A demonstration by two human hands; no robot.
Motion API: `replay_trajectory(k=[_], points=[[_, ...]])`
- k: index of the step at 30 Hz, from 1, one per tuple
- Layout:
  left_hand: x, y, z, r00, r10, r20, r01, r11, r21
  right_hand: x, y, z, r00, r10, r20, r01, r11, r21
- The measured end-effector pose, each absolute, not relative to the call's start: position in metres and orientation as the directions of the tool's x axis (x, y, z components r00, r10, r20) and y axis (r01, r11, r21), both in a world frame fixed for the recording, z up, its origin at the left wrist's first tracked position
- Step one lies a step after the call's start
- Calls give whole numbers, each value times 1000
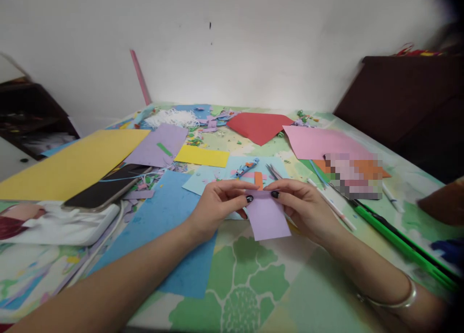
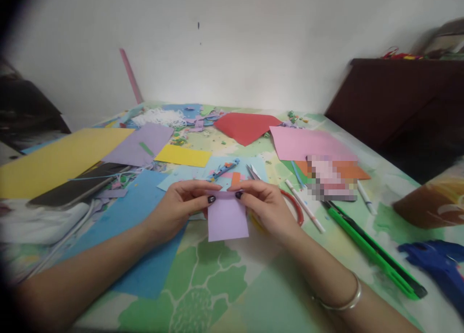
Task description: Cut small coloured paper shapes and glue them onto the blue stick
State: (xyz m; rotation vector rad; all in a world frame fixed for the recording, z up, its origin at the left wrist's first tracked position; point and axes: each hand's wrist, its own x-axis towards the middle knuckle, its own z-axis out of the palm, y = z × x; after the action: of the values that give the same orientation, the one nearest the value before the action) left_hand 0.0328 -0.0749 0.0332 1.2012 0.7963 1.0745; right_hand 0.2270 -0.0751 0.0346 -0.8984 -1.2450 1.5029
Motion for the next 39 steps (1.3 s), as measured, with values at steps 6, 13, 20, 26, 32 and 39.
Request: replay_trajectory(k=[6, 13, 20, 26, 32, 39], points=[[35, -77, 34, 298, 954, -18, -314, 116, 942, 226, -76, 32, -320, 947, 8, -286, -88, -954], [34, -76, 35, 243, 970, 6, -281, 65, 957, 225, -75, 25, -343, 937, 71, -249, -17, -968], [36, -73, 28, 185, 981, 56, -50, -47, 998, 226, -73, 22, -309, 944, 119, -151, 75, -986], [33, -72, 28, 214, 975, 55, 21, -61, 998, 225, -73, 21, -254, 960, 115, -69, 101, -993], [34, -74, 32, 257, 962, 94, 278, -167, 946, 225, -72, 21, -312, 947, 75, 38, 91, -995], [-42, -44, 80, -96, 924, 371, 903, -76, 422, 226, -75, 25, -329, 943, 56, 247, 143, -958]])
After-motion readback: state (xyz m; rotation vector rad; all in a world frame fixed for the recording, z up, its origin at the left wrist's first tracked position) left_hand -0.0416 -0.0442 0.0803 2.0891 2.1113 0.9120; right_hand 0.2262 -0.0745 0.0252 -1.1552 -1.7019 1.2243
